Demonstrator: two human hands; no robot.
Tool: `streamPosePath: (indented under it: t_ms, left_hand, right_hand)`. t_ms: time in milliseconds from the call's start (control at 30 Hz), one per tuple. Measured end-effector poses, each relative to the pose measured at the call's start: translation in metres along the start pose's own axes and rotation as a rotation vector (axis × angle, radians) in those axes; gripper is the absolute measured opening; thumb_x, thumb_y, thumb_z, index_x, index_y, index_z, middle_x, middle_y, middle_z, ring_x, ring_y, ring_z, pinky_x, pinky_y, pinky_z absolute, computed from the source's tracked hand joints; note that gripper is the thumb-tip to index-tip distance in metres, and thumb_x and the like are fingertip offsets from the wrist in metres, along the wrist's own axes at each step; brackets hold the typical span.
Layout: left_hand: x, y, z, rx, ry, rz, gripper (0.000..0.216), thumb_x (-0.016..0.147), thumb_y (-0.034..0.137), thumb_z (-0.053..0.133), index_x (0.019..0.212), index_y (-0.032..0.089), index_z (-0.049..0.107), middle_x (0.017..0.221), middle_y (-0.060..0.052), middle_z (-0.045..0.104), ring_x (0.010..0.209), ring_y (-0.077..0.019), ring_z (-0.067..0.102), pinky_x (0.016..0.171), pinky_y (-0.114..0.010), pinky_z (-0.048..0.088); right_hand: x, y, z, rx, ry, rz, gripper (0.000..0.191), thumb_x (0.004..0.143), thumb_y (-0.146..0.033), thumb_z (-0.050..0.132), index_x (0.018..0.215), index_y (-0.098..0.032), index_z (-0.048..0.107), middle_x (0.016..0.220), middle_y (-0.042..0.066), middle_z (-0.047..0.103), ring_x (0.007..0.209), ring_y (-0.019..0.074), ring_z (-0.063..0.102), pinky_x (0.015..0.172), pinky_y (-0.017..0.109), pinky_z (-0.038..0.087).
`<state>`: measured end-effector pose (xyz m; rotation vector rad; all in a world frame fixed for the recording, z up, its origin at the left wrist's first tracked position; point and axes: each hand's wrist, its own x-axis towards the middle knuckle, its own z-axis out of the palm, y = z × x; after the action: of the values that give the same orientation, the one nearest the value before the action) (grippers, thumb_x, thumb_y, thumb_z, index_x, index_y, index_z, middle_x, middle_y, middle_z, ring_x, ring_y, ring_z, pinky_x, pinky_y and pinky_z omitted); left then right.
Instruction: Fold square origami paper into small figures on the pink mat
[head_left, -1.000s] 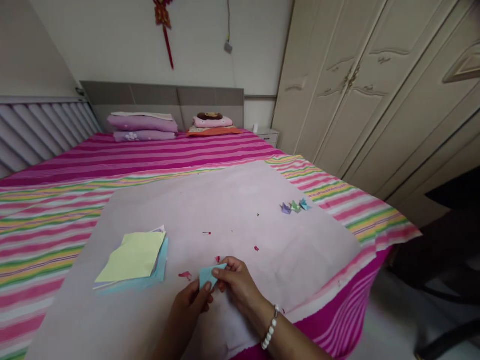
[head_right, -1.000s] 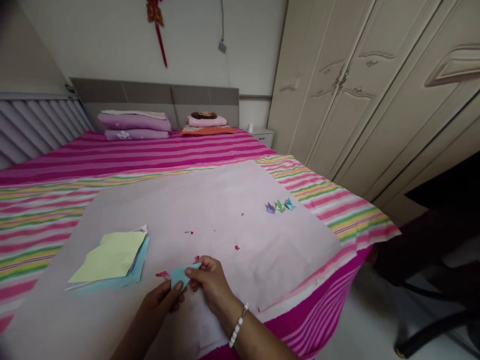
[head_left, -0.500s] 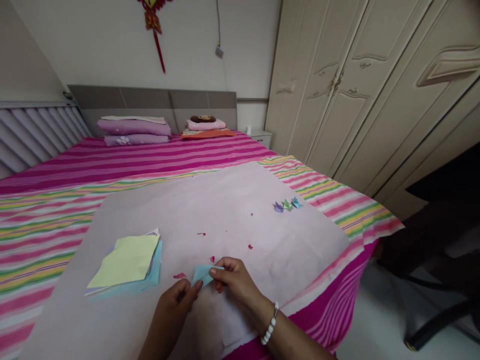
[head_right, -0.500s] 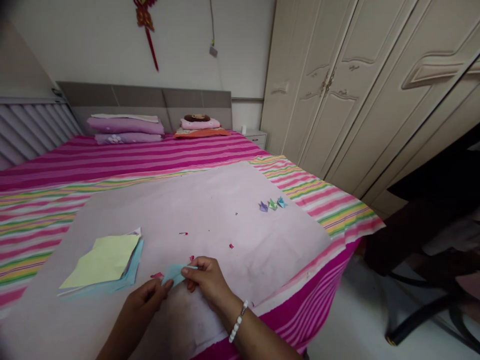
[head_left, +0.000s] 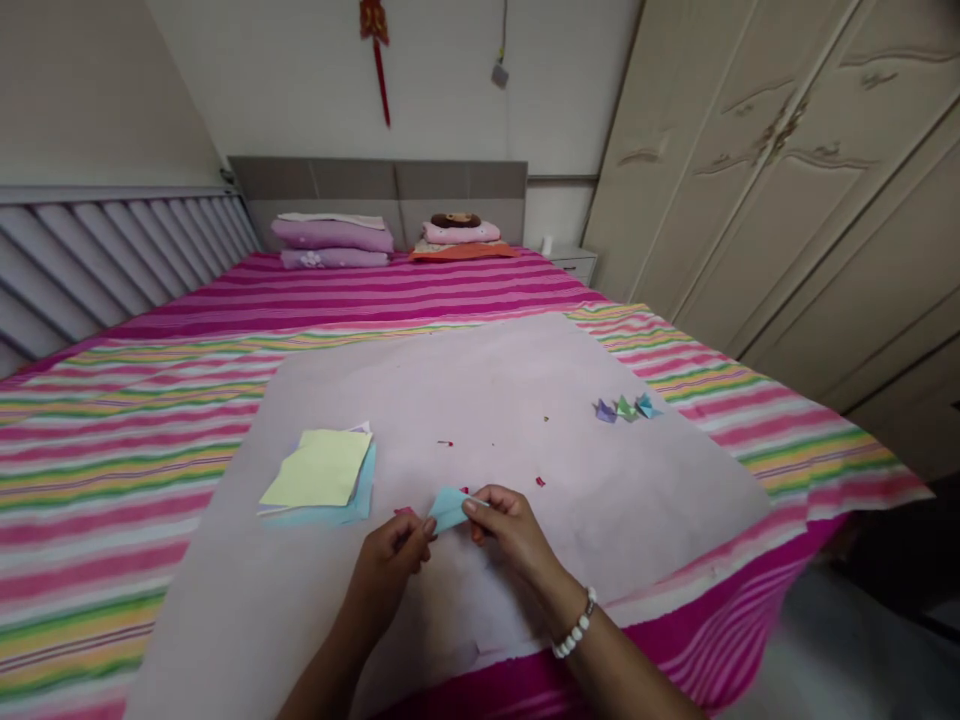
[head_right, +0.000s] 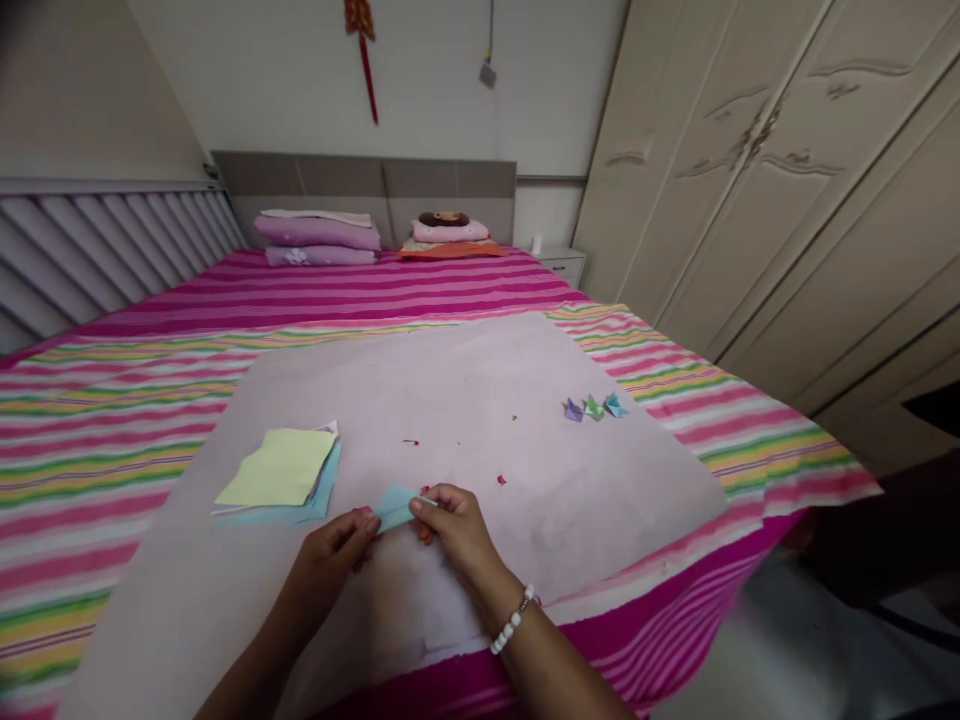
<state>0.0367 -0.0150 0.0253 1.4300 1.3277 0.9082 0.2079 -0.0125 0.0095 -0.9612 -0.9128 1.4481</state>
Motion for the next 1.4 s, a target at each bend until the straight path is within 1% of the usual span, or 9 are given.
streamPosePath:
  t_ms: [167,267,333,500,600,700,1000,1200,1400]
  left_hand:
    - [0.0,-0.009,-0.002,-0.166,-0.005,-0.012,0.033,0.071,0.047,0.067,0.082,0.016,0.066,0.071,-0.002,0.065,0.063,-0.0162,0.059,0.061,-0.028,0.047]
    - [0.0,-0.011,-0.003,-0.278,0.028,-0.048,0.046,0.074,0.049,0.065,0.106,0.015,0.063,0.088,-0.008,0.069,0.072,-0.0183,0.065,0.063,-0.03,0.048]
    - [-0.001,-0.01,-0.005,-0.362,0.055,-0.108,0.05,0.078,0.052,0.059,0.11,0.015,0.061,0.095,-0.011,0.07,0.074,-0.0189,0.066,0.063,-0.031,0.049]
    - [-0.003,-0.007,-0.007,-0.454,0.045,-0.192,0.039,0.072,0.043,0.071,0.098,0.014,0.065,0.078,-0.006,0.071,0.069,-0.0155,0.065,0.065,-0.028,0.049]
    - [-0.004,-0.008,-0.008,-0.493,0.054,-0.205,0.039,0.068,0.04,0.075,0.095,0.014,0.066,0.068,-0.003,0.069,0.067,-0.0146,0.063,0.065,-0.027,0.048]
    - [-0.003,-0.011,-0.009,-0.504,0.062,-0.211,0.041,0.067,0.041,0.076,0.096,0.014,0.066,0.067,-0.003,0.068,0.064,-0.0141,0.06,0.062,-0.027,0.046]
    - [-0.001,-0.011,-0.007,-0.374,0.053,-0.134,0.038,0.065,0.036,0.076,0.094,0.014,0.066,0.067,0.0,0.063,0.062,-0.0126,0.056,0.059,-0.026,0.044]
    - [-0.002,-0.017,-0.006,-0.388,0.068,-0.142,0.037,0.058,0.029,0.078,0.091,0.015,0.067,0.067,0.001,0.064,0.064,-0.0131,0.058,0.064,-0.026,0.045]
    - [-0.002,-0.024,-0.007,-0.392,0.09,-0.186,0.03,0.064,0.037,0.073,0.082,0.014,0.067,0.067,0.0,0.063,0.062,-0.0121,0.054,0.061,-0.025,0.043]
  right_hand:
    - [0.001,0.0,-0.001,-0.031,0.031,-0.014,0.028,0.063,-0.04,0.078,0.072,-0.015,0.066,0.046,-0.004,0.058,0.041,0.0084,0.046,0.045,0.022,0.035]
    - [0.003,0.0,0.0,-0.046,0.018,-0.033,0.028,0.062,-0.037,0.079,0.075,-0.016,0.067,0.048,-0.003,0.061,0.042,0.0095,0.05,0.046,0.023,0.038]
    - [0.004,0.0,0.001,-0.054,0.003,-0.046,0.028,0.061,-0.036,0.079,0.076,-0.016,0.068,0.048,-0.003,0.061,0.043,0.0101,0.051,0.046,0.023,0.039]
    - [0.003,0.002,0.004,-0.062,-0.065,-0.041,0.022,0.064,-0.03,0.078,0.08,-0.018,0.07,0.054,-0.003,0.064,0.047,0.0105,0.055,0.05,0.024,0.044]
    - [0.0,0.002,0.004,0.001,-0.126,-0.07,0.036,0.063,-0.027,0.079,0.098,-0.023,0.07,0.086,0.003,0.073,0.07,0.015,0.064,0.062,0.027,0.051]
    - [0.001,0.001,0.002,0.011,-0.156,-0.064,0.041,0.069,-0.033,0.076,0.109,-0.025,0.067,0.109,0.007,0.069,0.088,0.0198,0.065,0.074,0.032,0.052]
    - [0.008,0.01,0.004,-0.038,0.023,0.028,0.028,0.062,-0.043,0.08,0.074,-0.019,0.071,0.067,0.001,0.068,0.057,0.0137,0.058,0.054,0.026,0.049]
    - [0.007,0.014,0.005,0.03,0.09,0.023,0.038,0.058,-0.039,0.082,0.09,-0.021,0.071,0.065,-0.001,0.067,0.055,0.0129,0.057,0.049,0.024,0.048]
    - [0.004,0.015,0.004,-0.031,0.052,0.027,0.029,0.059,-0.038,0.082,0.083,-0.023,0.075,0.074,0.002,0.072,0.057,0.0138,0.059,0.054,0.027,0.05]
